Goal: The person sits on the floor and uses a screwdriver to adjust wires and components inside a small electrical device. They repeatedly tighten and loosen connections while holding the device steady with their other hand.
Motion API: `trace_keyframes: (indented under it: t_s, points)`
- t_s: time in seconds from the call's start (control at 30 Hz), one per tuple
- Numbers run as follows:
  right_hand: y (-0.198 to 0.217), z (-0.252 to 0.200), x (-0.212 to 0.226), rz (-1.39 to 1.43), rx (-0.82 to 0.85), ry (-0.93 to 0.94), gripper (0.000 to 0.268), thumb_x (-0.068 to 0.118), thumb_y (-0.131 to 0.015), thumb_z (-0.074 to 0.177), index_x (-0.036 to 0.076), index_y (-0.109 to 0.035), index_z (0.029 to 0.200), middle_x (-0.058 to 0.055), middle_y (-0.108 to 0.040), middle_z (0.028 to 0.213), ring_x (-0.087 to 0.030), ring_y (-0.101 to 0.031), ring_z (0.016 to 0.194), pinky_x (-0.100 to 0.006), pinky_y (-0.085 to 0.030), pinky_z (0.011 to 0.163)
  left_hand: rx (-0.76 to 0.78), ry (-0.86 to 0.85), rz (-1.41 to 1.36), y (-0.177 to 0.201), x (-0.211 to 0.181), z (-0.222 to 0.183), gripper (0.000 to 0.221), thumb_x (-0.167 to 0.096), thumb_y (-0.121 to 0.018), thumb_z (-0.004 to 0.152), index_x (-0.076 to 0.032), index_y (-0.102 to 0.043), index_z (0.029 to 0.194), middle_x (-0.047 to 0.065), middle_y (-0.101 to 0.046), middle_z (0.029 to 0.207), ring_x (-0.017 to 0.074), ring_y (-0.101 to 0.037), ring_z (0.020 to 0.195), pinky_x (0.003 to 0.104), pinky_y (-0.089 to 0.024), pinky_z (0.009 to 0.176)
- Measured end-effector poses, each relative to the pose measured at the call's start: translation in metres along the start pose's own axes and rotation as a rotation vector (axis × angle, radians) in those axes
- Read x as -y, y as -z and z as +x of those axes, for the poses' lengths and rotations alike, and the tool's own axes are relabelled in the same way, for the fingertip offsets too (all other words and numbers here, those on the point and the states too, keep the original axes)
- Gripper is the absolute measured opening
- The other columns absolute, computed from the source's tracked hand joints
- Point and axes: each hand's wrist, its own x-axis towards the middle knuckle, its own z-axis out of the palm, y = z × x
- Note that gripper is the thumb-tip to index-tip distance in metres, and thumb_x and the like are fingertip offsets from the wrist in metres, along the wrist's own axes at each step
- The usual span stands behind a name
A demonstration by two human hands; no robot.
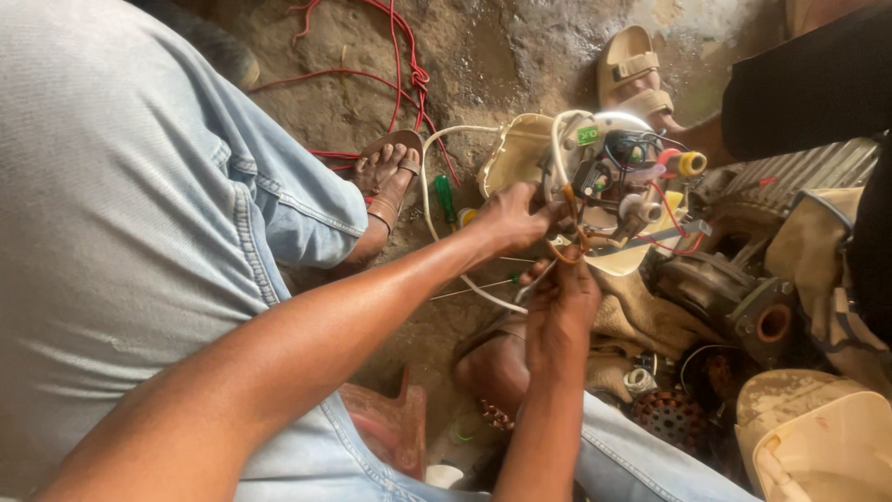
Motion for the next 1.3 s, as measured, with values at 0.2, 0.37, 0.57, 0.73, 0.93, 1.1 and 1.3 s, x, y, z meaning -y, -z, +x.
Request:
trace_keyframes:
  t_s: [0.2,0.37,0.57,0.73,0.93,1.1,1.3]
  points:
    - [0.021,0.011,0.028,-0.836,-0.069,0.048,0.026,0.027,-0.057,0.104,0.005,-0.071,0.102,0.000,-0.064,0.075,-0.008,-0.053,0.063,-0.027,-0.040,0.057,-0.093,-0.069,0.105,-0.002,-0.007,-0.012,0.053,-0.053,-0.070,0.092,-0.002,-0.063,0.103,0.015,-0.068,0.093,0.0234,-0.066,0.084,0.040,-0.053,0.073]
    - [0.035,0.025,0.066,-1.263,0.021,0.099,0.038,0.033,-0.065,0.099,-0.003,-0.073,0.092,-0.006,-0.067,0.074,-0.010,-0.055,0.066,-0.030,-0.042,0.060,-0.014,-0.038,-0.068,-0.001,-0.012,-0.024,0.035,-0.037,-0.066,0.091,-0.004,-0.062,0.105,0.012,-0.070,0.089,0.0214,-0.068,0.073,0.039,-0.056,0.063]
    - [0.023,0.036,0.090,-1.472,0.073,0.000,0.045,0.039,-0.070,0.096,-0.005,-0.075,0.091,-0.010,-0.067,0.070,-0.013,-0.053,0.064,-0.034,-0.040,0.057,-0.067,-0.045,-0.030,0.001,-0.016,-0.028,0.039,-0.034,-0.069,0.091,0.000,-0.057,0.106,0.010,-0.064,0.083,0.0171,-0.062,0.063,0.034,-0.051,0.052]
    - [0.014,0.030,0.085,-1.404,0.100,0.164,0.038,0.035,-0.065,0.096,0.002,-0.075,0.111,-0.005,-0.073,0.080,-0.010,-0.065,0.069,-0.029,-0.049,0.062,-0.039,0.038,-0.135,-0.006,-0.015,-0.021,0.047,-0.047,-0.067,0.090,-0.004,-0.055,0.104,0.010,-0.065,0.074,0.0195,-0.061,0.058,0.036,-0.048,0.050]
    - [-0.006,0.009,0.029,-0.734,-0.148,-0.031,0.028,0.035,-0.053,0.105,0.010,-0.066,0.109,0.001,-0.062,0.076,-0.008,-0.054,0.060,-0.026,-0.040,0.051,-0.214,-0.119,-0.095,-0.019,-0.008,-0.011,0.036,-0.032,-0.071,0.088,-0.001,-0.059,0.102,0.014,-0.067,0.079,0.0204,-0.063,0.064,0.039,-0.052,0.055]
    - [-0.051,0.021,-0.017,0.029,-0.251,-0.138,0.026,0.039,-0.048,0.106,0.017,-0.053,0.093,0.006,-0.046,0.064,-0.006,-0.036,0.046,-0.024,-0.027,0.041,-0.164,-0.077,-0.188,-0.010,-0.004,-0.002,0.032,-0.033,-0.070,0.087,-0.005,-0.062,0.100,0.010,-0.069,0.084,0.0189,-0.065,0.069,0.038,-0.054,0.058]
    - [-0.029,0.011,0.004,-0.134,-0.122,-0.072,0.027,0.033,-0.052,0.107,0.013,-0.054,0.090,0.004,-0.045,0.064,-0.009,-0.037,0.046,-0.026,-0.029,0.041,-0.183,-0.087,-0.170,-0.011,0.004,0.005,0.025,-0.017,-0.067,0.082,-0.002,-0.059,0.101,0.009,-0.065,0.082,0.0206,-0.064,0.069,0.036,-0.054,0.057]
